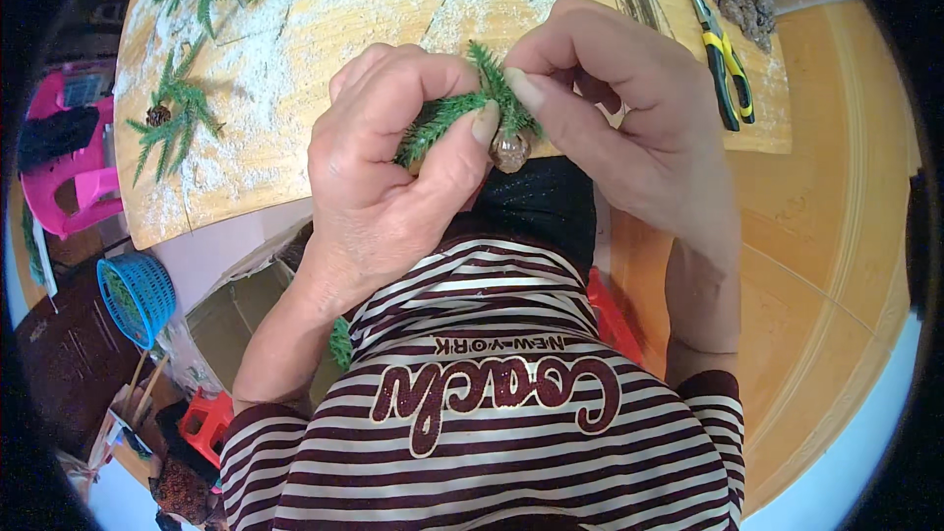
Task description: Assembling artificial pine branches and decorative pinecones using wire and pliers at a workbench.
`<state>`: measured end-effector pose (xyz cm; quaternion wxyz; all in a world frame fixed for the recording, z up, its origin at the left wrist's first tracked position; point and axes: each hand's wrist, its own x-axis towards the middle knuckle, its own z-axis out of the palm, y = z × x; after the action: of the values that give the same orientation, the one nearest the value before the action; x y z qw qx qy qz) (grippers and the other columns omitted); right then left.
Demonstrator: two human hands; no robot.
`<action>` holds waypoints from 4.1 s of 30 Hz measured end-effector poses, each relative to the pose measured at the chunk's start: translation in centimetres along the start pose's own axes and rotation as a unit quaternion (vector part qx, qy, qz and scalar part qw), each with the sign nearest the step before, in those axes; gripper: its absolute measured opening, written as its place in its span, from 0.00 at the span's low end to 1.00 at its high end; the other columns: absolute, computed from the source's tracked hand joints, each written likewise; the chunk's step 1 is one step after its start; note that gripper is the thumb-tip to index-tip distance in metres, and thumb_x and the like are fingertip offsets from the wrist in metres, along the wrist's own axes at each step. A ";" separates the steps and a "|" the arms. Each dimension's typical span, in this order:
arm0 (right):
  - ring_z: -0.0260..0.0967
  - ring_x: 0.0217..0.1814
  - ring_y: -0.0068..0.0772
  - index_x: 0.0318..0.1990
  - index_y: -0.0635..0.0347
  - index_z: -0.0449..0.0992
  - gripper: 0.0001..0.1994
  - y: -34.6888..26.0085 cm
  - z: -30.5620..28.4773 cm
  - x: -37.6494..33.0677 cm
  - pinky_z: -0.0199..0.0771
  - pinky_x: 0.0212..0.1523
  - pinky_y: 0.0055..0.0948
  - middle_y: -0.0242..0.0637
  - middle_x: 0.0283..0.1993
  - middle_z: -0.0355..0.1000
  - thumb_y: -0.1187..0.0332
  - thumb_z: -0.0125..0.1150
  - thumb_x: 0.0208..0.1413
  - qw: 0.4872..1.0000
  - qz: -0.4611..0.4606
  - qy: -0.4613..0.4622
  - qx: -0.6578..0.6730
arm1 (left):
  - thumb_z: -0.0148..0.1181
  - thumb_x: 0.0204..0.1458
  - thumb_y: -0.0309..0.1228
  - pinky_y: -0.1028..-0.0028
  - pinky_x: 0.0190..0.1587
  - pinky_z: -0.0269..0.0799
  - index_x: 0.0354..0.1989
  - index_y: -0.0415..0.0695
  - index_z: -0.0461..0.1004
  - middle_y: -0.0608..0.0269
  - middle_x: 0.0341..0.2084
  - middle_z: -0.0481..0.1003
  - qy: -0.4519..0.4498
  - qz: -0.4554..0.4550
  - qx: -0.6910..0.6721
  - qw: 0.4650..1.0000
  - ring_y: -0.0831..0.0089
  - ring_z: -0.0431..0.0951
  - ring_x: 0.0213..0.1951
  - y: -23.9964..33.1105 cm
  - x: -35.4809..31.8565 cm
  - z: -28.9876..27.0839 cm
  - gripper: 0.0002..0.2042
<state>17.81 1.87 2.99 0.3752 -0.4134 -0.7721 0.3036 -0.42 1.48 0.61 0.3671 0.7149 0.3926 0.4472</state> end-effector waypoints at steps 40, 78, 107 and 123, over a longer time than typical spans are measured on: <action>0.60 0.25 0.11 0.29 0.65 0.72 0.02 -0.7 0.3 -0.7 0.59 0.25 0.14 0.26 0.23 0.66 0.78 0.56 0.52 0.988 0.109 -0.022 0.105 | 0.60 0.42 0.22 0.74 0.37 0.62 0.32 0.36 0.71 0.61 0.25 0.69 -0.080 0.096 0.123 0.985 0.69 0.68 0.30 -0.3 0.5 -0.2 0.08; 0.63 0.32 0.12 0.35 0.66 0.71 0.03 -0.2 1.1 -0.6 0.63 0.32 0.12 0.27 0.31 0.68 0.75 0.54 0.56 0.962 0.157 0.000 0.224 | 0.56 0.48 0.21 0.79 0.35 0.60 0.31 0.33 0.70 0.64 0.26 0.66 -0.096 -0.002 0.025 0.995 0.76 0.64 0.30 0.0 0.1 -0.9 0.04; 0.60 0.30 0.17 0.34 0.70 0.70 0.03 -1.0 0.7 -1.0 0.59 0.31 0.14 0.31 0.31 0.66 0.78 0.55 0.54 0.995 0.008 0.007 0.095 | 0.55 0.51 0.19 0.84 0.25 0.65 0.33 0.33 0.71 0.65 0.27 0.70 -0.093 -0.117 -0.265 0.953 0.83 0.70 0.25 0.1 0.4 -1.3 0.03; 0.62 0.34 0.17 0.43 0.69 0.72 0.11 -0.7 0.1 -1.0 0.62 0.35 0.16 0.31 0.34 0.67 0.78 0.58 0.50 0.938 0.110 -0.038 0.326 | 0.56 0.50 0.23 0.84 0.34 0.63 0.34 0.36 0.73 0.69 0.27 0.71 -0.152 -0.131 -0.345 0.917 0.84 0.68 0.30 -0.7 0.8 -2.6 0.05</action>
<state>17.84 0.65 3.15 0.4243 -0.3388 -0.5942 0.5934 -2.73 2.89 1.12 0.7015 0.5456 0.2439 0.3883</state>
